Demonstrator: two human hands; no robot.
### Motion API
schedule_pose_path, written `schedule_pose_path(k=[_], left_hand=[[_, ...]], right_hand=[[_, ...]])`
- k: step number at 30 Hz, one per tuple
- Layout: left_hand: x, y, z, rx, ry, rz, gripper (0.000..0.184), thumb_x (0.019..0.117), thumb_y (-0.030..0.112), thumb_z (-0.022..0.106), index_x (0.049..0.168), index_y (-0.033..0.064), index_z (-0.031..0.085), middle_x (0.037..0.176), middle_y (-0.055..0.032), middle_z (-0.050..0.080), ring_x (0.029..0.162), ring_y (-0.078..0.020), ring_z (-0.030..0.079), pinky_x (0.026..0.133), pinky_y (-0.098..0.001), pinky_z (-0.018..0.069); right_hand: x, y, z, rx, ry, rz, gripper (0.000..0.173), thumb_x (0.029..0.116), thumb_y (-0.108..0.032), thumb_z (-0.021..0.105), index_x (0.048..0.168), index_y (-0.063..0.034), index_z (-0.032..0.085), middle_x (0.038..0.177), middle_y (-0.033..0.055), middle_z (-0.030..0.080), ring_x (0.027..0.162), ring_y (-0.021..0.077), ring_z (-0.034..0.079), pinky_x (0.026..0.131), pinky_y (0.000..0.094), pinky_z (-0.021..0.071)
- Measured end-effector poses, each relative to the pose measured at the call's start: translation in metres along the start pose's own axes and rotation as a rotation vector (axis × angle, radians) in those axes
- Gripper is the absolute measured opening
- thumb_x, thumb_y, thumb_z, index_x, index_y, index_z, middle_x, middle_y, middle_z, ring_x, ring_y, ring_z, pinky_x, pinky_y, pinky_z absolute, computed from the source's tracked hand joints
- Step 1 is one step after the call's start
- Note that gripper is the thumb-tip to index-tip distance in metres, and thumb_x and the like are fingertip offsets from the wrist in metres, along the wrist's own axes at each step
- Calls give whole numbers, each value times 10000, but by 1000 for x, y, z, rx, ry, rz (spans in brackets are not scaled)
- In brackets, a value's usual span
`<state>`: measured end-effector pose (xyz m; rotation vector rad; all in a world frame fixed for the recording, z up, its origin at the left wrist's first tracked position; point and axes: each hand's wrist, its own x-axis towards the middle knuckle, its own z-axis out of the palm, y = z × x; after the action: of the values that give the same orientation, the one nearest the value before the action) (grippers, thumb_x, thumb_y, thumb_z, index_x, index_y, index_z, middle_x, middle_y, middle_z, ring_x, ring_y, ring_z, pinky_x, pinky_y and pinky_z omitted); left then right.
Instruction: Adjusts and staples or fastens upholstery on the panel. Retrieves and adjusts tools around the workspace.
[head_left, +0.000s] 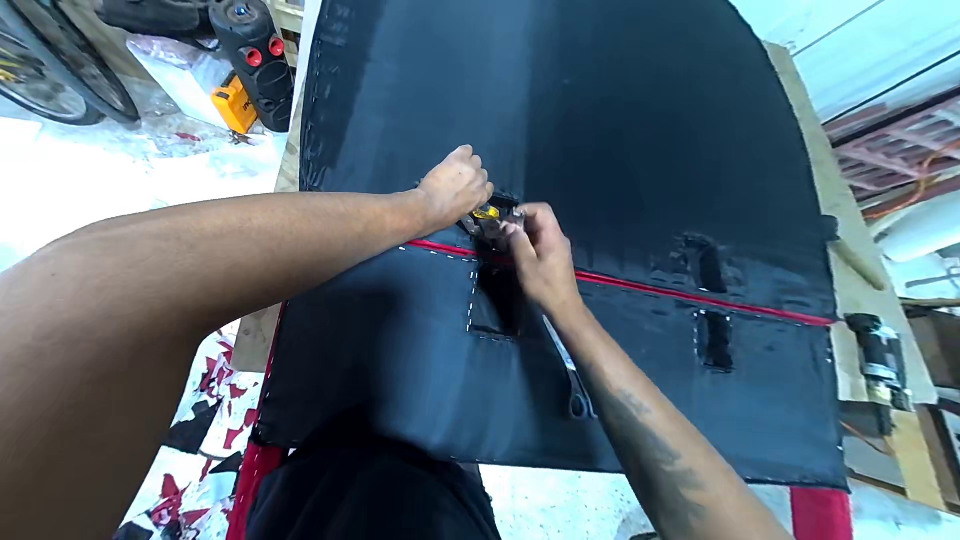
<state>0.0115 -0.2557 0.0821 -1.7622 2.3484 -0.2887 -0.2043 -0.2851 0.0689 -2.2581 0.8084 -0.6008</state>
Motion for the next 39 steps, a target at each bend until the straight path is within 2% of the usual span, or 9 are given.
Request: schedule_pose_path(k=[7, 10, 13, 18, 24, 29, 33, 36, 39], left_hand=[[0, -12, 4, -92, 108, 128, 178, 937, 12, 598, 1105, 54, 638, 1000, -129, 654, 978, -327, 626, 883, -478, 478], [-20, -38, 9, -482, 326, 113, 405, 856, 261, 726, 1253, 200, 678, 1296, -9, 658, 1306, -237, 540, 1150, -502, 372], [-53, -47, 31, -1238, 705, -324, 538, 937, 262, 709, 1391, 12, 562, 1458, -105, 566, 1407, -220, 488, 1208, -425, 400], [-66, 7, 72, -1973, 1008, -1104, 419, 1055, 301, 549, 1386, 44, 546, 1298, -124, 669, 1210, -254, 647, 1025, -445, 539], [-57, -4, 18, -1366, 712, -477, 452, 1028, 258, 610, 1462, 138, 571, 1340, -39, 655, 1129, -137, 661, 936, -348, 588], [-30, -54, -8, -1000, 758, -117, 201, 1020, 235, 649, 1114, 98, 764, 1027, -16, 717, 911, -68, 682, 823, -260, 600], [-23, -52, -29, -733, 499, -376, 515, 1056, 481, 491, 687, 136, 592, 662, -14, 576, 647, -170, 589, 611, -386, 477], [-16, -53, -55, -829, 50, -660, 673, 1037, 630, 331, 637, 123, 521, 644, -94, 547, 672, -300, 604, 579, -539, 441], [-33, -56, -6, -1255, 443, -828, 697, 1006, 686, 408, 654, 119, 609, 633, -33, 616, 598, -200, 605, 581, -456, 506]], right_hand=[[56, 35, 17, -151, -110, 95, 299, 913, -387, 762, 1139, -194, 737, 986, 6, 747, 881, 144, 711, 827, 458, 595], [55, 35, 16, -127, -137, 77, 277, 919, -367, 760, 1138, -197, 748, 980, -7, 753, 872, 130, 711, 825, 437, 599], [54, 38, 15, -124, -136, 45, 288, 930, -373, 747, 1165, -206, 750, 1011, -10, 756, 899, 128, 711, 841, 437, 593], [51, 47, 11, -64, -132, 76, 296, 931, -357, 753, 1175, -189, 731, 973, -19, 733, 807, 96, 672, 762, 369, 583], [52, 34, -10, 59, -63, 61, 303, 916, -287, 773, 1185, -155, 724, 910, 1, 710, 696, 92, 617, 653, 315, 549], [56, 21, -30, 51, -59, 11, 304, 904, -280, 789, 1168, -142, 732, 931, -7, 718, 701, 76, 618, 649, 284, 543], [54, 17, -29, 5, -49, 15, 330, 897, -298, 794, 1170, -126, 725, 842, -7, 670, 647, 81, 565, 603, 284, 502], [52, 30, -24, 13, -59, 38, 341, 893, -300, 798, 1171, -121, 718, 840, -3, 658, 640, 87, 553, 594, 291, 492], [48, 45, -18, 166, -10, 86, 331, 874, -236, 817, 1154, -93, 714, 817, -2, 631, 613, 83, 515, 564, 258, 457]])
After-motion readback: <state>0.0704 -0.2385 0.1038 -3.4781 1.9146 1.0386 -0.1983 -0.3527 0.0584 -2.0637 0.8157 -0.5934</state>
